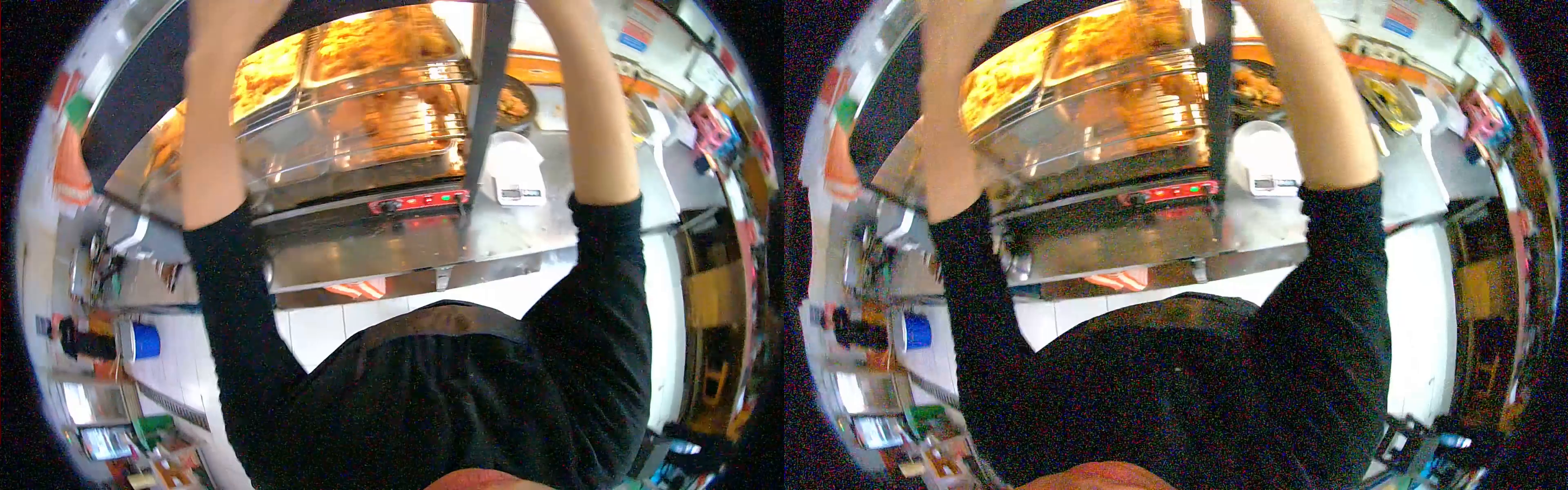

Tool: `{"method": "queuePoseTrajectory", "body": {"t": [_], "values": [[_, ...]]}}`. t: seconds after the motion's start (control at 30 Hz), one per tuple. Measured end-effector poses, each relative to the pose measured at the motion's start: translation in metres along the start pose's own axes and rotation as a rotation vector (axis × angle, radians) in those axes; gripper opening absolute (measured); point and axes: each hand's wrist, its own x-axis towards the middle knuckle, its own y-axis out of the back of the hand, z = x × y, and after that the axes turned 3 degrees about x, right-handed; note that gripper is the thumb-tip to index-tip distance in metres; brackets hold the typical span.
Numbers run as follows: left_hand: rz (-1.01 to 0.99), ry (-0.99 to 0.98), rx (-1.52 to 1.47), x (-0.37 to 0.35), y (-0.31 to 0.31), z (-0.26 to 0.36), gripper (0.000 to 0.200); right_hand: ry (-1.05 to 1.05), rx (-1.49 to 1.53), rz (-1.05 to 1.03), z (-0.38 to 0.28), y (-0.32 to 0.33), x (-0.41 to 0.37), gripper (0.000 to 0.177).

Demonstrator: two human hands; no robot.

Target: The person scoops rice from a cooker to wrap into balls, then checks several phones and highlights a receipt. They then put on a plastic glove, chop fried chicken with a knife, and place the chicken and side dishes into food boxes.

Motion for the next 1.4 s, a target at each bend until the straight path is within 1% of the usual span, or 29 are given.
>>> {"method": "queuePoseTrajectory", "body": {"t": [0.03, 0.07, 0.1, 0.13, 0.17, 0.2, 0.23, 0.27, 0.33, 0.37, 0.4, 0.43, 0.53, 0.57, 0.6, 0.63, 0.67, 0.7, 0.73, 0.77, 0.8, 0.87, 0.93, 1.03, 1.1, 1.2, 1.27, 1.3, 1.4], "values": [[0.069, -0.108, -0.032, 0.004, -0.004, 0.006, 0.030, 0.214, 0.139, -0.059, -0.001, -0.003, 0.002, 0.044], [-0.065, -0.133, -0.156, 0.010, -0.008, 0.009, 0.034, 0.436, 0.287, -0.092, -0.003, -0.009, 0.007, 0.042], [-0.017, 0.039, -0.158, 0.008, -0.015, 0.016, 0.042, 0.092, 0.565, -0.097, -0.012, -0.015, 0.006, 0.035], [0.045, 0.209, -0.159, 0.003, -0.025, 0.019, 0.050, 0.043, 0.521, -0.247, -0.015, 0.001, 0.013, 0.032], [0.035, 0.148, -0.185, 0.002, -0.020, 0.017, 0.055, -0.044, 0.521, -0.250, -0.014, 0.001, 0.011, 0.033], [0.001, 0.152, -0.071, -0.003, -0.025, 0.012, 0.056, -0.090, 0.376, -0.203, -0.003, -0.007, 0.001, 0.033], [0.052, 0.156, -0.013, -0.010, -0.027, 0.008, 0.058, 0.448, -0.167, -0.065, 0.052, -0.042, 0.003, 0.037], [0.109, 0.154, 0.030, -0.012, -0.024, 0.008, 0.059, 0.208, -0.208, -0.176, 0.045, -0.037, 0.000, 0.044], [0.074, 0.203, -0.024, -0.003, -0.018, 0.020, 0.063, 0.447, -0.295, -0.169, 0.045, -0.028, 0.006, 0.038], [0.023, 0.257, -0.095, -0.003, -0.018, 0.027, 0.068, 0.447, -0.302, -0.185, 0.029, -0.023, 0.003, 0.038], [0.016, 0.259, -0.114, -0.003, -0.020, 0.033, 0.068, 0.239, 0.039, -0.091, 0.000, -0.017, 0.000, 0.027], [0.017, 0.296, -0.118, -0.001, -0.022, 0.036, 0.072, 0.024, 0.371, 0.016, -0.020, -0.011, 0.002, 0.033], [0.014, 0.327, -0.266, -0.008, -0.024, 0.039, 0.081, -0.074, 0.069, -0.174, -0.023, 0.014, 0.004, 0.036], [0.019, 0.328, -0.311, -0.016, -0.025, 0.039, 0.081, -0.103, 0.119, -0.209, -0.023, 0.029, 0.005, 0.039], [0.169, 0.263, -0.286, -0.028, -0.031, 0.036, 0.083, -0.145, 0.079, -0.216, -0.012, 0.019, 0.003, 0.043], [0.322, 0.200, -0.267, -0.039, -0.040, 0.032, 0.086, -0.138, 0.232, -0.272, -0.002, 0.018, 0.003, 0.044], [0.614, 0.110, -0.328, -0.048, -0.073, 0.017, 0.089, -0.135, 0.370, -0.335, 0.009, 0.019, 0.004, 0.046], [0.625, 0.180, -0.265, -0.066, -0.079, 0.024, 0.079, -0.028, 0.334, -0.177, 0.023, 0.007, -0.003, 0.049], [0.634, 0.252, -0.210, -0.085, -0.080, 0.033, 0.069, -0.021, 0.629, -0.294, 0.033, 0.035, 0.002, 0.051], [0.449, 0.246, -0.303, -0.109, -0.083, 0.036, 0.076, -0.185, 0.537, -0.355, 0.039, 0.058, 0.001, 0.038], [0.233, 0.407, -0.229, -0.129, -0.077, 0.054, 0.076, -0.202, 0.507, -0.311, 0.052, 0.086, -0.002, 0.037], [0.121, 0.526, -0.223, -0.187, -0.111, 0.064, 0.075, -0.139, 0.451, -0.173, 0.087, 0.147, -0.018, 0.035], [0.050, 0.557, -0.032, -0.205, -0.125, 0.090, 0.075, -0.008, 0.429, -0.001, 0.113, 0.221, -0.035, 0.033], [0.088, 0.560, -0.064, -0.188, -0.131, 0.118, 0.076, 0.408, 0.542, 0.283, 0.131, 0.313, -0.045, 0.031], [0.116, 0.566, -0.083, -0.176, -0.138, 0.139, 0.077, 0.648, 0.602, 0.384, 0.132, 0.340, -0.049, 0.029], [0.140, 0.551, -0.094, -0.169, -0.139, 0.165, 0.078, 0.784, 0.686, 0.467, 0.155, 0.331, -0.064, 0.027], [0.294, 0.487, -0.158, -0.162, -0.144, 0.174, 0.075, 0.806, 0.756, 0.531, 0.190, 0.305, -0.078, 0.026], [0.404, 0.521, -0.238, -0.158, -0.146, 0.178, 0.071, 0.800, 0.803, 0.567, 0.211, 0.285, -0.086, 0.026], [0.472, 0.598, -0.162, -0.168, -0.147, 0.193, 0.066, 0.665, 0.992, 0.674, 0.278, 0.185, -0.115, 0.025]]}}
